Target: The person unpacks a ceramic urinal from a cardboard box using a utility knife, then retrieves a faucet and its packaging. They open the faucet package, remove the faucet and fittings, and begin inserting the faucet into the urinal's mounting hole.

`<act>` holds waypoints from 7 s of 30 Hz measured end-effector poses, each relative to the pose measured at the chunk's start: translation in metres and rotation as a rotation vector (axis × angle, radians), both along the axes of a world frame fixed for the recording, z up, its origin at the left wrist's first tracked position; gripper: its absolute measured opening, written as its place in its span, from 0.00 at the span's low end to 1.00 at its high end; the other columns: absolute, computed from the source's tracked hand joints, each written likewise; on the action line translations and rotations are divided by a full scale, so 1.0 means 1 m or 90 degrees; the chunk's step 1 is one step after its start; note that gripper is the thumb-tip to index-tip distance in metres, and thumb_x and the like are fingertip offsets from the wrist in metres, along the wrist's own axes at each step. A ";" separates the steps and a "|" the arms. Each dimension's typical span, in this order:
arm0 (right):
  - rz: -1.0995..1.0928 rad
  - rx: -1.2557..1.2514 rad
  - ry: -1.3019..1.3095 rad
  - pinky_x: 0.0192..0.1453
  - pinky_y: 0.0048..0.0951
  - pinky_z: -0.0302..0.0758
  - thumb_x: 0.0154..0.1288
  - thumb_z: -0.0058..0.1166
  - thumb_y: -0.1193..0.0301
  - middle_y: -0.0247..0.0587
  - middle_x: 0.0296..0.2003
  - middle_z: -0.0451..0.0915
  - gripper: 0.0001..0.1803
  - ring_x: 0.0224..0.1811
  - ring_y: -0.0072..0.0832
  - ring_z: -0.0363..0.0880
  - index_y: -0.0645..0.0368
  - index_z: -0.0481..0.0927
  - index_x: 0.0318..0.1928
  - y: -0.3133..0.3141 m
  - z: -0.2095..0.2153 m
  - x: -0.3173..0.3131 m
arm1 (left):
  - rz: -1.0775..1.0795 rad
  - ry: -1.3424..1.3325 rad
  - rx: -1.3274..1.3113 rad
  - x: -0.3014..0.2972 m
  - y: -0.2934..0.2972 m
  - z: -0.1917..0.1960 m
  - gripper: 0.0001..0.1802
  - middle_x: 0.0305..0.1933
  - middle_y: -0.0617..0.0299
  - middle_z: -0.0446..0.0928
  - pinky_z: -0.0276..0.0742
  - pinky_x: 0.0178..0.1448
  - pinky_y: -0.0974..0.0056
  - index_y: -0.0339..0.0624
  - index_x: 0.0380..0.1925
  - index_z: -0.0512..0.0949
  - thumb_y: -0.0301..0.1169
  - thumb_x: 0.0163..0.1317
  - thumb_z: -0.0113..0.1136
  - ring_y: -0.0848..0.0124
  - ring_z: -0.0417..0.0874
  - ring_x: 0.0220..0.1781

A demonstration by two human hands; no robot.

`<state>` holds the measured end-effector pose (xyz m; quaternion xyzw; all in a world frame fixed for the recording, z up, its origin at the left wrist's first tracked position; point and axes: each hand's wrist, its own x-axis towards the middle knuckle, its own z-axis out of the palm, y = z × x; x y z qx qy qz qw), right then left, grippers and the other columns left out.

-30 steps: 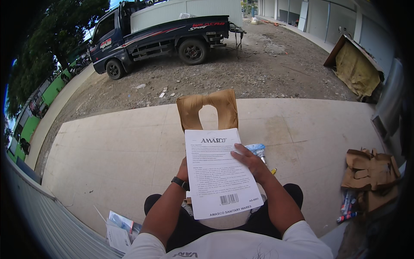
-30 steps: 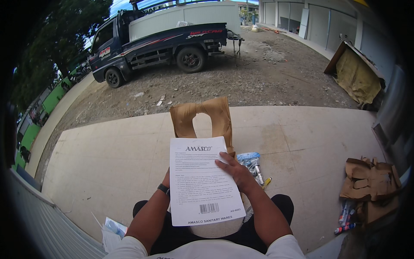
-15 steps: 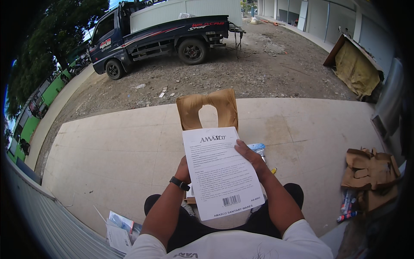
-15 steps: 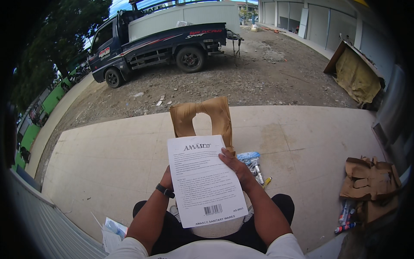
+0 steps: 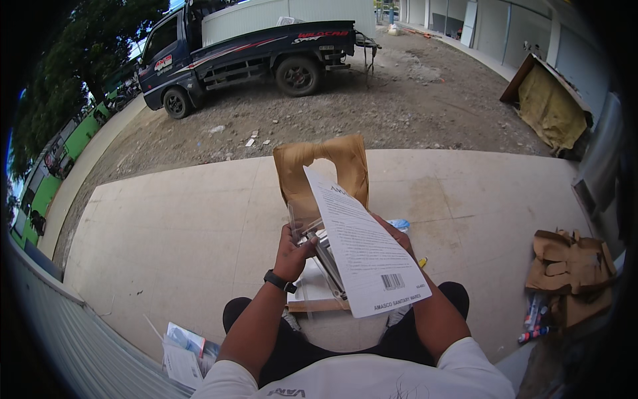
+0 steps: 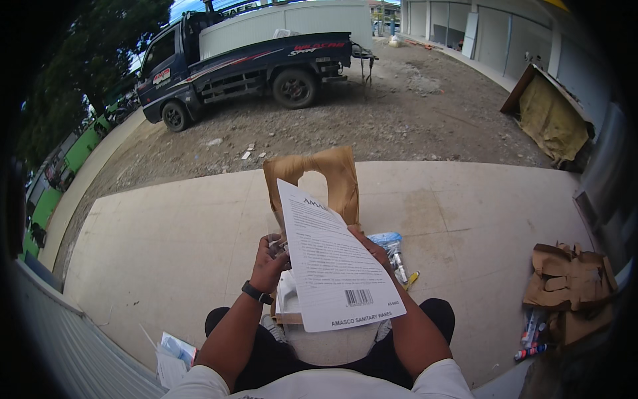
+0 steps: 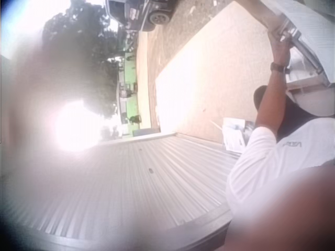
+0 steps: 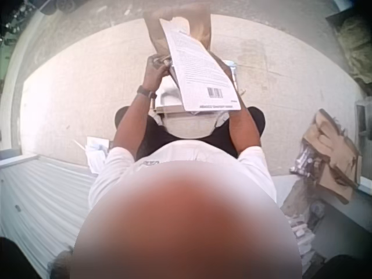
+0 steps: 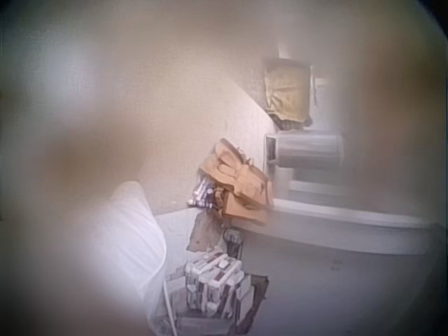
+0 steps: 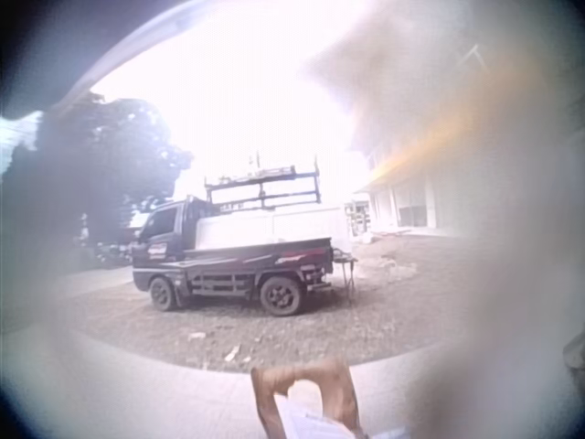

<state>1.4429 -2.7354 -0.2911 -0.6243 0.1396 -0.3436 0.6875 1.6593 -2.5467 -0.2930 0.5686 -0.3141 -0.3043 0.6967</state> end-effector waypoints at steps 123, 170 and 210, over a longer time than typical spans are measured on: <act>-0.285 -0.724 0.325 0.50 0.41 0.78 0.77 0.52 0.51 0.47 0.39 0.85 0.25 0.39 0.40 0.84 0.61 0.84 0.53 -0.006 -0.104 0.016 | 0.063 0.129 0.098 -0.008 -0.004 0.002 0.22 0.51 0.57 0.83 0.85 0.46 0.64 0.35 0.58 0.75 0.26 0.65 0.66 0.70 0.85 0.43; 0.202 -0.194 0.499 0.60 0.45 0.78 0.69 0.58 0.55 0.60 0.50 0.84 0.32 0.56 0.53 0.83 0.64 0.72 0.65 0.064 -0.089 0.049 | 0.051 -0.425 0.482 -0.047 -0.015 -0.043 0.30 0.29 0.44 0.85 0.83 0.44 0.51 0.33 0.50 0.80 0.52 0.65 0.63 0.48 0.89 0.36; 0.098 0.062 0.216 0.61 0.37 0.74 0.74 0.53 0.72 0.45 0.46 0.80 0.10 0.51 0.34 0.82 0.57 0.71 0.52 0.050 -0.024 0.009 | 1.184 -0.336 0.919 0.007 0.558 -0.005 0.40 0.76 0.49 0.60 0.85 0.58 0.47 0.65 0.77 0.62 0.23 0.66 0.57 0.46 0.86 0.54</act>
